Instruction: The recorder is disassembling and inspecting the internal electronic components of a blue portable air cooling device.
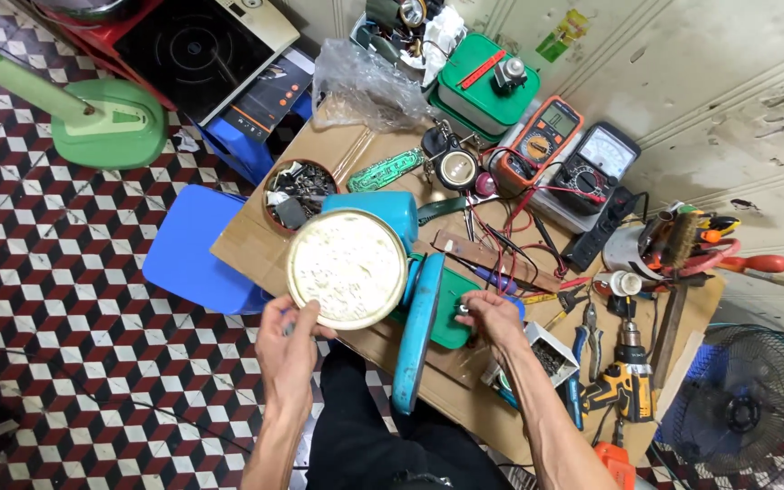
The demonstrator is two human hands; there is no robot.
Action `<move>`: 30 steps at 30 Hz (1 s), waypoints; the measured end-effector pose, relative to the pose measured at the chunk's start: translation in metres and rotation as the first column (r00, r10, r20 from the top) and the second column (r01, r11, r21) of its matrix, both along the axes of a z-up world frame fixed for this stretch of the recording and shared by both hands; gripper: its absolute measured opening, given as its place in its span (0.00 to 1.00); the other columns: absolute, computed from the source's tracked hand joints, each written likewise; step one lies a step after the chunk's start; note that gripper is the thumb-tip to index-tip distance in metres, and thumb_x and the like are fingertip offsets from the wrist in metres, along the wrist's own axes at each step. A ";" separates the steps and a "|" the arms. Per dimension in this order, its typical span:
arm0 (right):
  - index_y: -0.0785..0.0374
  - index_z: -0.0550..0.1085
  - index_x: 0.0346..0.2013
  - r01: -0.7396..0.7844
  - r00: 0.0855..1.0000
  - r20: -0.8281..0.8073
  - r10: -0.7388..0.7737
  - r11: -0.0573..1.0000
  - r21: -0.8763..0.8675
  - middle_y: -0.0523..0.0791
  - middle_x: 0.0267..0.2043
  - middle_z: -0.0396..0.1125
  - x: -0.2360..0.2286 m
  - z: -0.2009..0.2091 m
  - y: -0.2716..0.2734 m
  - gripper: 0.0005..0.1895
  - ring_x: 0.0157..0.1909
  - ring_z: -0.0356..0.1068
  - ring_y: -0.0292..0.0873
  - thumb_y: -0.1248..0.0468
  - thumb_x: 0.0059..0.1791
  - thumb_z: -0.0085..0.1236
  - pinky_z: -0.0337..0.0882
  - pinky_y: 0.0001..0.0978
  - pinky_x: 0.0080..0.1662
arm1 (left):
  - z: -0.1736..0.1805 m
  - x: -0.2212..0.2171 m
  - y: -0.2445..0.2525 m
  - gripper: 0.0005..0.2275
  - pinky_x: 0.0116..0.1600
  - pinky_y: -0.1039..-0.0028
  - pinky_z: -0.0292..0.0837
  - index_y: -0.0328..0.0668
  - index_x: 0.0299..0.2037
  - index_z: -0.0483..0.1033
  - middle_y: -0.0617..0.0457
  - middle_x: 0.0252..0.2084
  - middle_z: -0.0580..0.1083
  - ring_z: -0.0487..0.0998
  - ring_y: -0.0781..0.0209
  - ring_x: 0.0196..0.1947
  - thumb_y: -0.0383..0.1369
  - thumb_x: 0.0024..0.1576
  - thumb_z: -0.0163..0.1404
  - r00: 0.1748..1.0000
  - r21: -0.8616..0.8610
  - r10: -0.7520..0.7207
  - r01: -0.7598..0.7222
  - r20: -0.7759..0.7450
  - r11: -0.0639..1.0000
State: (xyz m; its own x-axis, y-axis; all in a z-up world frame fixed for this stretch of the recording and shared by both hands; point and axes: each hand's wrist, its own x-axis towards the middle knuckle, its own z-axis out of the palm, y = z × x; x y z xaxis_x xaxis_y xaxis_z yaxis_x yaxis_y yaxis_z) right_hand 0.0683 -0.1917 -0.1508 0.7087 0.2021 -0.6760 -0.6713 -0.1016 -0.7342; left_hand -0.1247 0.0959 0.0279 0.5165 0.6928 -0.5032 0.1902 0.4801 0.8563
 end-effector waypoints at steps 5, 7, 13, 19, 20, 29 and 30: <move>0.69 0.77 0.37 0.023 1.000 -0.021 -0.019 0.973 0.228 0.45 0.36 0.73 -0.003 0.100 0.004 0.04 0.34 0.73 0.37 0.72 0.48 0.57 0.79 0.31 0.39 | 0.006 -0.005 -0.025 0.14 0.20 0.84 0.51 0.33 0.52 0.72 0.48 0.30 0.76 0.68 0.72 0.20 0.30 0.59 0.54 1.000 -0.018 -0.019 0.019 0.011 1.000; 0.69 0.77 0.38 -0.014 1.000 -0.002 0.015 0.968 0.251 0.44 0.37 0.73 -0.012 0.167 0.022 0.05 0.33 0.72 0.36 0.72 0.48 0.57 0.78 0.31 0.40 | 0.010 -0.005 -0.034 0.14 0.21 0.84 0.55 0.32 0.52 0.71 0.49 0.32 0.77 0.75 0.71 0.23 0.30 0.58 0.54 0.998 -0.005 -0.003 0.003 0.062 1.000; 0.69 0.79 0.40 -0.513 0.800 0.334 0.498 0.857 -0.051 0.46 0.35 0.75 -0.034 0.270 0.086 0.09 0.33 0.76 0.38 0.65 0.48 0.61 0.79 0.31 0.38 | 0.027 0.001 -0.065 0.14 0.29 0.82 0.67 0.32 0.52 0.72 0.49 0.34 0.79 0.78 0.69 0.24 0.30 0.58 0.55 0.987 -0.021 -0.068 0.072 0.143 0.997; 0.60 0.81 0.50 -0.574 0.415 0.433 0.800 0.599 -0.558 0.45 0.33 0.78 -0.046 0.278 0.081 0.14 0.31 0.75 0.39 0.60 0.52 0.56 0.75 0.33 0.36 | 0.018 -0.010 -0.076 0.15 0.27 0.84 0.67 0.31 0.52 0.72 0.47 0.36 0.80 0.78 0.69 0.24 0.29 0.58 0.55 0.983 -0.091 -0.033 0.050 0.182 0.995; 0.61 0.80 0.50 -0.537 0.438 0.509 0.741 0.670 -0.512 0.44 0.35 0.78 -0.047 0.275 0.074 0.15 0.33 0.76 0.37 0.60 0.53 0.54 0.76 0.31 0.37 | 0.020 -0.011 -0.076 0.15 0.23 0.84 0.59 0.31 0.52 0.71 0.48 0.36 0.79 0.77 0.70 0.23 0.29 0.57 0.55 0.987 -0.116 -0.038 0.056 0.154 0.992; 0.64 0.77 0.49 -0.230 0.656 0.493 0.571 0.774 -0.590 0.52 0.43 0.75 -0.021 0.116 0.010 0.14 0.42 0.75 0.46 0.61 0.52 0.58 0.75 0.39 0.45 | 0.024 -0.027 -0.057 0.15 0.16 0.85 0.49 0.32 0.52 0.71 0.46 0.36 0.78 0.75 0.72 0.22 0.28 0.57 0.54 0.997 -0.085 0.023 -0.017 0.067 0.996; 0.64 0.75 0.51 -0.293 0.529 0.423 0.736 0.626 -0.722 0.53 0.49 0.73 -0.024 0.090 0.009 0.17 0.46 0.74 0.49 0.61 0.50 0.61 0.73 0.41 0.50 | 0.025 -0.028 -0.055 0.15 0.16 0.85 0.49 0.33 0.53 0.71 0.45 0.36 0.78 0.75 0.72 0.21 0.28 0.57 0.54 0.998 -0.075 0.033 -0.029 0.054 0.997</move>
